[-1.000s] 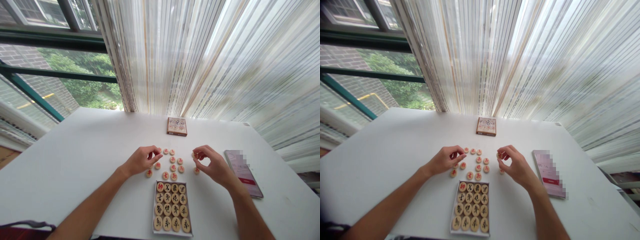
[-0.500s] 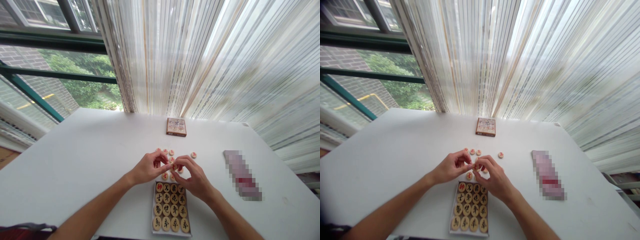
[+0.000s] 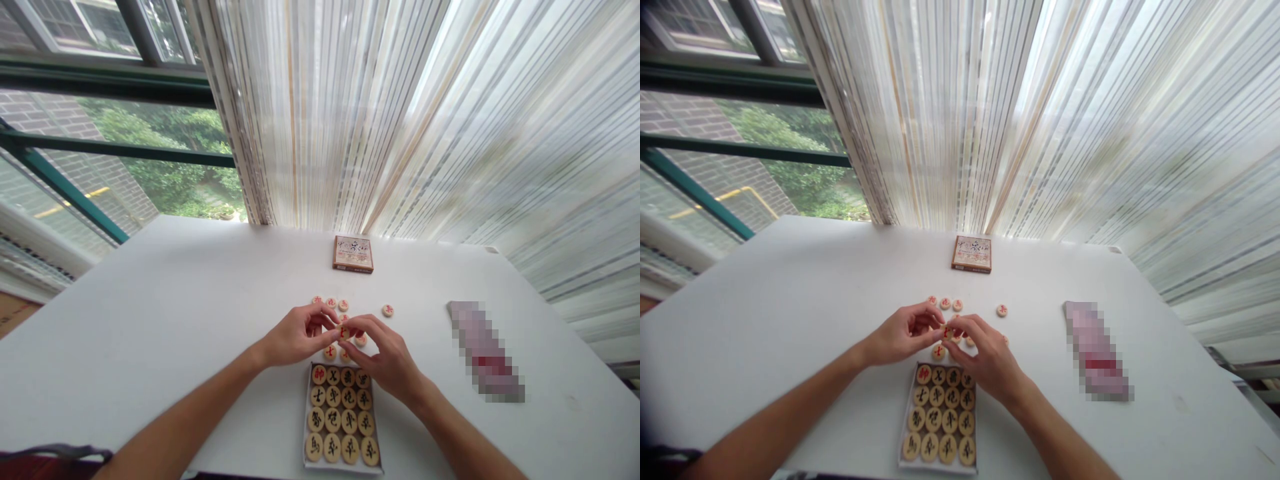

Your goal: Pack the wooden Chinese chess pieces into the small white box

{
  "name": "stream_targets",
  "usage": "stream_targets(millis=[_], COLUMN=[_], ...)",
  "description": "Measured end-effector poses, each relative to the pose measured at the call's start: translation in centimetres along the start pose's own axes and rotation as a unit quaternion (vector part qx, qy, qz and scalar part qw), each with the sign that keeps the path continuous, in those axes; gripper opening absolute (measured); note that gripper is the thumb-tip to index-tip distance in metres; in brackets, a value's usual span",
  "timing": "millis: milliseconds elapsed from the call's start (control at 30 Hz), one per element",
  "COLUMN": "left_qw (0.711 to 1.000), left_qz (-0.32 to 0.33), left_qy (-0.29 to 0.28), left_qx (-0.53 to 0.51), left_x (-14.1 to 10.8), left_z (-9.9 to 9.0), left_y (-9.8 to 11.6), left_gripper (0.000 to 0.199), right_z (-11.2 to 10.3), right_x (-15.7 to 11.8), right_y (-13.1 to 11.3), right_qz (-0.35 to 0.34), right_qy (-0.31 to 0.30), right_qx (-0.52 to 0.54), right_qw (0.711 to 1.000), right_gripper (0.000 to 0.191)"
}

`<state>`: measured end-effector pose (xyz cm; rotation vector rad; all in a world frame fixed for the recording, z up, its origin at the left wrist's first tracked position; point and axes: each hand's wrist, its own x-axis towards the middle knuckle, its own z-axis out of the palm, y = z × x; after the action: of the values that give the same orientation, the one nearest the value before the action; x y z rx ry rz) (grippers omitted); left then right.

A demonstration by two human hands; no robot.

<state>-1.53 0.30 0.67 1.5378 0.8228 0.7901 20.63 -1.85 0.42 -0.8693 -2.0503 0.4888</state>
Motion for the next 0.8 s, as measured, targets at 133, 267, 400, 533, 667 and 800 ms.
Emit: stream_targets(millis=[133,267,400,533,667,800], left_qw=[1.0,0.999,0.999,0.999,0.999,0.998], left_qz=[0.008,0.013,0.016,0.017,0.017,0.022], left_qy=[-0.009,-0.013,-0.001,0.005,0.012,0.018], left_qx=[0.019,0.028,0.043,0.045,0.043,0.05], left_x=[-0.16,-0.21,-0.12,-0.05,-0.08,-0.09], left_z=[-0.24,-0.4,-0.52,-0.57,-0.6,-0.65], left_y=[0.21,0.29,0.07,-0.09,-0.08,-0.01], left_gripper=[0.027,0.031,0.033,0.032,0.032,0.033], right_z=[-0.04,-0.11,-0.14,-0.1,-0.13,-0.16], right_x=[0.0,-0.03,-0.11,-0.06,0.07,0.17], right_y=[-0.04,-0.01,0.23,0.25,-0.07,-0.29], right_qz=[0.003,0.015,0.031,0.07,0.127,0.162], right_qy=[-0.002,-0.007,-0.013,-0.011,-0.015,-0.018], right_qx=[0.008,0.021,0.051,0.091,0.15,0.182], right_qw=[1.0,1.0,0.998,0.993,0.98,0.97], right_gripper=[0.024,0.026,0.031,0.029,0.025,0.024])
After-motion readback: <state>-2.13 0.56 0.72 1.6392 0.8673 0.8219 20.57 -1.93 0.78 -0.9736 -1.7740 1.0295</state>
